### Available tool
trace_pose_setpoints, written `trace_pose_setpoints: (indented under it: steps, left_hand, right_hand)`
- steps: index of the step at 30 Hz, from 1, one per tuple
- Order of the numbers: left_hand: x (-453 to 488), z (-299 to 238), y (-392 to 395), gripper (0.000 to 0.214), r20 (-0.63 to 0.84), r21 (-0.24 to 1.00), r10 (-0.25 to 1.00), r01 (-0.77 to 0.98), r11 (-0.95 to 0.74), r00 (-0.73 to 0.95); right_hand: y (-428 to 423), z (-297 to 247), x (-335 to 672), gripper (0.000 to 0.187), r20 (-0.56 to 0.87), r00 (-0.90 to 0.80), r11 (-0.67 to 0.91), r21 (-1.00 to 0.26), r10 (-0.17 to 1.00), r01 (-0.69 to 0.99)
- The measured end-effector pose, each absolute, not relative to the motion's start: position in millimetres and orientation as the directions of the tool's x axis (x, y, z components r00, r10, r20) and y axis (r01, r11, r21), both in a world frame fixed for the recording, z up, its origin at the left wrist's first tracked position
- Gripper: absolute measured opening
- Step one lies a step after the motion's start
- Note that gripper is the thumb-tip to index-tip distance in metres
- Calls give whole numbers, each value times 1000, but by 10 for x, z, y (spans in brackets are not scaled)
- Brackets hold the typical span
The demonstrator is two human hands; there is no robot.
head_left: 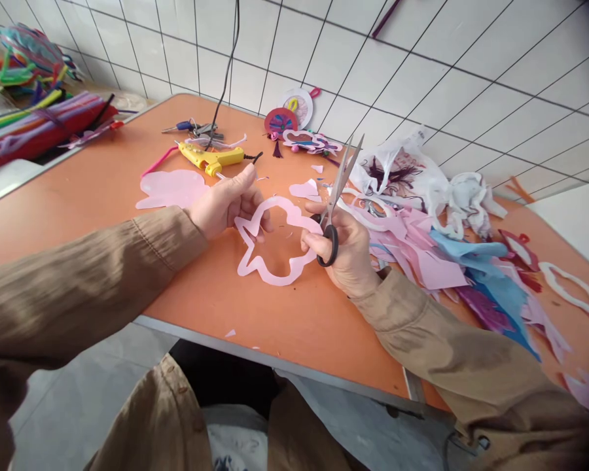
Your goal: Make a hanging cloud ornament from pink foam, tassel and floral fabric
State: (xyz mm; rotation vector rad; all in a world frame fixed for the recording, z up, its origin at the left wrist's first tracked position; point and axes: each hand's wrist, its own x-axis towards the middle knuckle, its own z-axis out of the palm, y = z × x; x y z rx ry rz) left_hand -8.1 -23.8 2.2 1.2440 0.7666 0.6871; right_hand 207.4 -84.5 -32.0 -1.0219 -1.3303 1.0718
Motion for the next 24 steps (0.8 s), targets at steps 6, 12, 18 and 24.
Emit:
trace_pose_setpoints:
  steps: [6,12,18,24]
  left_hand:
    - [-73,-8,-212,77,-186,959,846,-96,268,499]
    - [-64,-10,-205,69,-191,952,849,-119,283,493]
    - [-72,10,-249,41,-169,966,804,-66,249,570]
    - [-84,16,-255,40,-163,970,811,-61,237,562]
  right_hand:
    - [-844,-279,2067,41,159,-26,160,-986,987,54]
    - [-811,-275,2050,39,189,-41,188,-982,981,-23]
    - [-802,-293,2062,36,193,-38,193,-981,980,13]
    - [-791,-314,2070,35,200,-30,201,-979,979,40]
